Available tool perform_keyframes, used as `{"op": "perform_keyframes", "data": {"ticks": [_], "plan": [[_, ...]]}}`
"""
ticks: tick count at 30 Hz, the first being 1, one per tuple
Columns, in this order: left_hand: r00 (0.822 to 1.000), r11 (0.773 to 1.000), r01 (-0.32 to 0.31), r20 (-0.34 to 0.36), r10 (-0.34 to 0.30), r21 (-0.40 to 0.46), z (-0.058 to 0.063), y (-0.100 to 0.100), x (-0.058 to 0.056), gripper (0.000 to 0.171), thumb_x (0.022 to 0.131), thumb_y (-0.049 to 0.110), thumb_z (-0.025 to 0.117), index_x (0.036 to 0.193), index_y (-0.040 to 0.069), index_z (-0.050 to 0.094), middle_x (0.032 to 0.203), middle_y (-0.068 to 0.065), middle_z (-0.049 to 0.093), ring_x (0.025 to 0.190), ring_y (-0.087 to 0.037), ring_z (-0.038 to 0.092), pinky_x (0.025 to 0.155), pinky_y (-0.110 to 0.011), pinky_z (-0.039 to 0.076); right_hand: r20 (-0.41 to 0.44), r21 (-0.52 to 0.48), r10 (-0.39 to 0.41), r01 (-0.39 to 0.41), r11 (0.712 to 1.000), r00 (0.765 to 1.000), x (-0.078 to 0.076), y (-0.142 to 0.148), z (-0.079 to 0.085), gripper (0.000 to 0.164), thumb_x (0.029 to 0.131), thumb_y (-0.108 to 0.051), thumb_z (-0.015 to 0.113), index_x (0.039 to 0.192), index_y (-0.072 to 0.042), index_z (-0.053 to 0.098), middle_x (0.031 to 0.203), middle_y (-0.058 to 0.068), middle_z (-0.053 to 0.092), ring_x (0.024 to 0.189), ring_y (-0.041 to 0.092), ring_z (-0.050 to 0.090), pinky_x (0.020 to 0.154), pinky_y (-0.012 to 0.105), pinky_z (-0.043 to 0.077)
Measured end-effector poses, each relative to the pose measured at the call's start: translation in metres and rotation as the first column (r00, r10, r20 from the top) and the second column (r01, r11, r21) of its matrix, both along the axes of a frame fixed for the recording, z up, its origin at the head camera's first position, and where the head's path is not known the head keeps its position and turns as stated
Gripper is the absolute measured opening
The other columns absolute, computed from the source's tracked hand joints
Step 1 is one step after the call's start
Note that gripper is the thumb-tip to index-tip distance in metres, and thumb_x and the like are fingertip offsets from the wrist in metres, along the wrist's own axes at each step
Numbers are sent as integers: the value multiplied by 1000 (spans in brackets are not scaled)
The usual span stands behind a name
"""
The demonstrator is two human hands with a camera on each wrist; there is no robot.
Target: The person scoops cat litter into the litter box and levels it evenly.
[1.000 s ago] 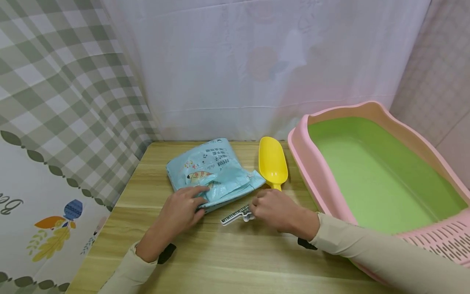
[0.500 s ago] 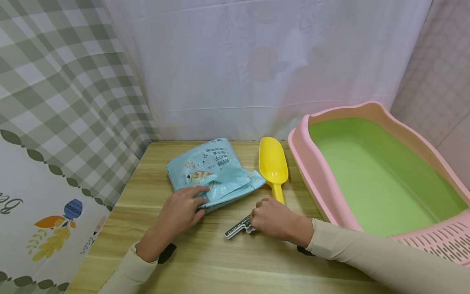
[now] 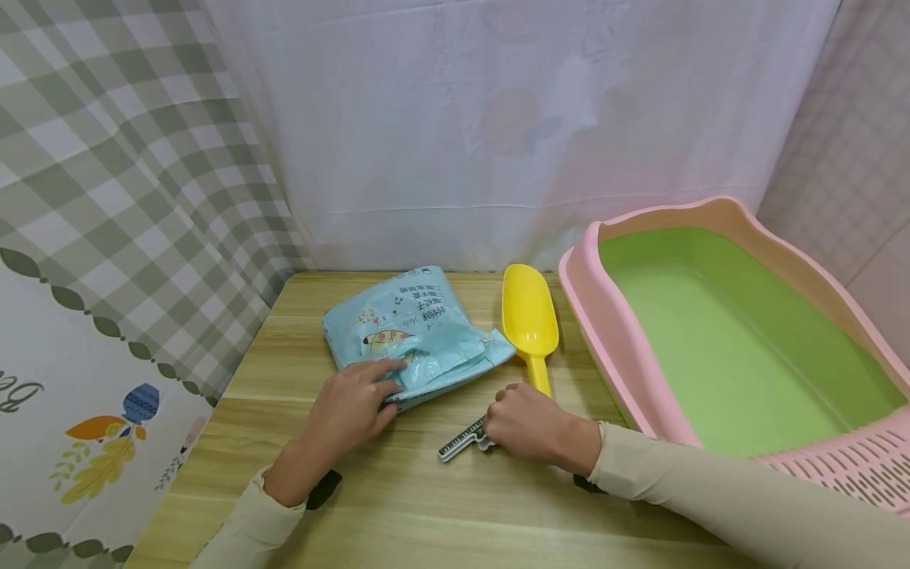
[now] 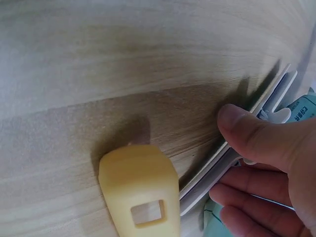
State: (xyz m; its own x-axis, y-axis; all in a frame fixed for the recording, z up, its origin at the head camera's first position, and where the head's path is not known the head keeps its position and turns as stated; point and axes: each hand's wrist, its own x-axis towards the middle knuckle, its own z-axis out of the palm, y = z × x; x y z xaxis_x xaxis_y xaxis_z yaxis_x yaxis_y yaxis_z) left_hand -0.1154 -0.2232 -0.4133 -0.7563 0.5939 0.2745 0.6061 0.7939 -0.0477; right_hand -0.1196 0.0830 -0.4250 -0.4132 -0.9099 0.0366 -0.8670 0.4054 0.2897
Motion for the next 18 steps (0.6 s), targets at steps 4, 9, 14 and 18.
{"op": "perform_keyframes", "data": {"ticks": [4, 9, 14, 18], "plan": [[1000, 1000, -1, -3, 1, 1, 0, 0, 0, 20, 84, 18, 95, 102, 10, 88, 134, -7, 75, 119, -32, 74, 102, -49, 59, 11, 16, -15, 15, 1000, 1000, -2, -1, -1, 19, 101, -19, 79, 82, -20, 79, 75, -8, 71, 66, 13, 61, 62, 30, 52], [1000, 1000, 1, -8, -1, 4, 0, 0, 1, 20, 84, 17, 95, 100, 10, 88, 132, -7, 75, 117, -32, 74, 101, -49, 59, 6, 31, -21, 21, 999, 1000, -2, -3, -1, 19, 102, -21, 78, 84, -20, 80, 76, -7, 70, 67, 14, 61, 63, 30, 53], [1000, 1000, 7, -15, -7, 9, 1, 0, 1, 19, 83, 17, 95, 100, 9, 88, 131, -7, 75, 117, -32, 74, 100, -49, 60, 1, 18, -22, 22, 1000, 1000, -4, -6, 0, 18, 101, -18, 78, 83, -20, 81, 76, -7, 71, 68, 14, 63, 65, 32, 55], [1000, 1000, 7, -11, -7, 13, 2, 0, 0, 20, 84, 17, 95, 100, 9, 87, 132, -7, 75, 117, -32, 74, 101, -50, 60, 40, 12, -42, 42, 999, 998, -6, -7, 2, 17, 101, -17, 78, 85, -19, 82, 78, -6, 72, 71, 15, 65, 65, 32, 54]]}}
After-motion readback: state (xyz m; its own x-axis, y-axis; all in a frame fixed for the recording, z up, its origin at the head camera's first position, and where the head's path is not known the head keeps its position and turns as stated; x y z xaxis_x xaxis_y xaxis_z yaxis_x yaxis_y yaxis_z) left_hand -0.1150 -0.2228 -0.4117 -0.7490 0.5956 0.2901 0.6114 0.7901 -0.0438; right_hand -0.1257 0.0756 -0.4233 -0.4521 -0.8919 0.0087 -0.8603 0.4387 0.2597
